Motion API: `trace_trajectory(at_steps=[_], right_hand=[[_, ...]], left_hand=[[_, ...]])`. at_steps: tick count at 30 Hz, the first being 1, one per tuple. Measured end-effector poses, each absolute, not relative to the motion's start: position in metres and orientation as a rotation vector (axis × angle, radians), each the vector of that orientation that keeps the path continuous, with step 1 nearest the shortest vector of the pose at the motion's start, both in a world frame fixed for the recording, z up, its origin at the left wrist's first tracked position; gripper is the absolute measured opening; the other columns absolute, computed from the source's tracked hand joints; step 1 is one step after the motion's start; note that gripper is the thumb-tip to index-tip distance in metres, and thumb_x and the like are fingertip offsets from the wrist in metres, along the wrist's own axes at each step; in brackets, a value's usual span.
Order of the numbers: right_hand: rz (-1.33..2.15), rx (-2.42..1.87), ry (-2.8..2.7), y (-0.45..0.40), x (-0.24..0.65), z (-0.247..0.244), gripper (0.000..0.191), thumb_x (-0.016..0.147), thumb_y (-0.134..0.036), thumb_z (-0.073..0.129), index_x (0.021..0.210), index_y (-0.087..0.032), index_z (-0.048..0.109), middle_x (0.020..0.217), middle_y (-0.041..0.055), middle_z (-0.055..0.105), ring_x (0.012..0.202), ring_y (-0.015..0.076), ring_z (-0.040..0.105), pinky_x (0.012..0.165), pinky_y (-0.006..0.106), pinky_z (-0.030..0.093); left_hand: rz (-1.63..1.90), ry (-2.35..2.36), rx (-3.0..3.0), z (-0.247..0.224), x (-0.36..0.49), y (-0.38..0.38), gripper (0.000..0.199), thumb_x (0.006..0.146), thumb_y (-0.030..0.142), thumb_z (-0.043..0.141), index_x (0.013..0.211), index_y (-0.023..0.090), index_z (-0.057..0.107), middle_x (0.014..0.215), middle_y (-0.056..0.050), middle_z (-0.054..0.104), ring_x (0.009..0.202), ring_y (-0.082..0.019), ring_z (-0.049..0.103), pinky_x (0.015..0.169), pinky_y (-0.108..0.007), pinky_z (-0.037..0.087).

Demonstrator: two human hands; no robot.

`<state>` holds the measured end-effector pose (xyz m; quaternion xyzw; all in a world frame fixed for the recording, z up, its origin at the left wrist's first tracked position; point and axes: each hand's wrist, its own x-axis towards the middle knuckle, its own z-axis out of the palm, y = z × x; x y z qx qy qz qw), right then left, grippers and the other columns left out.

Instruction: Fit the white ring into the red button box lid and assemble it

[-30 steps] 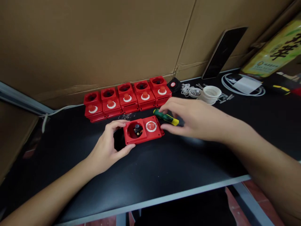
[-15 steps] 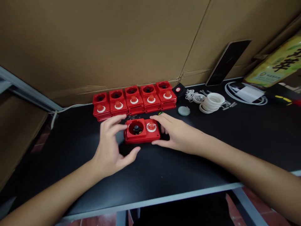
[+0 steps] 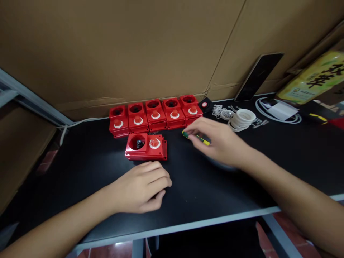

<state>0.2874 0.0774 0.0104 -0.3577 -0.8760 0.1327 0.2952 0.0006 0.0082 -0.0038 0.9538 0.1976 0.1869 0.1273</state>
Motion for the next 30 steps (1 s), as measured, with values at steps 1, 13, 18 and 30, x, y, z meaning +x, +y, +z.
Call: trace_trajectory(at_steps=[1,13,18,30], right_hand=[[0.223,-1.094,-2.358,0.081,0.296,0.016,0.017,0.101,-0.025,0.054,0.111,-0.021,0.068,0.103,0.0075,0.072,0.087,0.0232,0.072,0.079,0.040,0.056],[-0.087,-1.811,-2.231,0.095,0.325,0.037,0.023,0.098,-0.039,0.056,0.095,-0.022,0.072,0.090,0.0068,0.075,0.076,0.0259,0.066,0.063,0.035,0.037],[-0.012,-1.628,-2.388,0.084,0.304,0.027,0.026,0.101,-0.039,0.056,0.089,-0.020,0.069,0.086,0.0064,0.075,0.072,0.0240,0.066,0.059,0.034,0.034],[-0.343,-1.523,-1.411,0.115,0.376,0.074,0.024,0.096,-0.011,0.045,0.091,-0.013,0.068,0.075,0.0098,0.067,0.066,0.0157,0.063,0.062,0.030,0.044]], left_hand=[[0.518,0.621,2.754,-0.004,0.000,0.010,0.019,0.096,0.012,0.058,0.112,0.015,0.068,0.108,-0.010,0.076,0.099,-0.023,0.068,0.091,-0.037,0.060],[0.460,0.916,2.712,-0.012,-0.006,0.016,0.034,0.101,0.015,0.055,0.134,0.015,0.061,0.141,-0.016,0.069,0.131,-0.029,0.065,0.109,-0.049,0.059],[0.561,0.903,2.687,-0.010,-0.009,0.022,0.023,0.100,0.013,0.056,0.120,0.017,0.067,0.126,-0.013,0.075,0.120,-0.026,0.070,0.101,-0.043,0.063],[0.781,1.001,2.715,-0.008,-0.014,0.024,0.016,0.098,0.008,0.056,0.096,0.017,0.069,0.086,-0.003,0.074,0.076,-0.017,0.070,0.074,-0.029,0.056]])
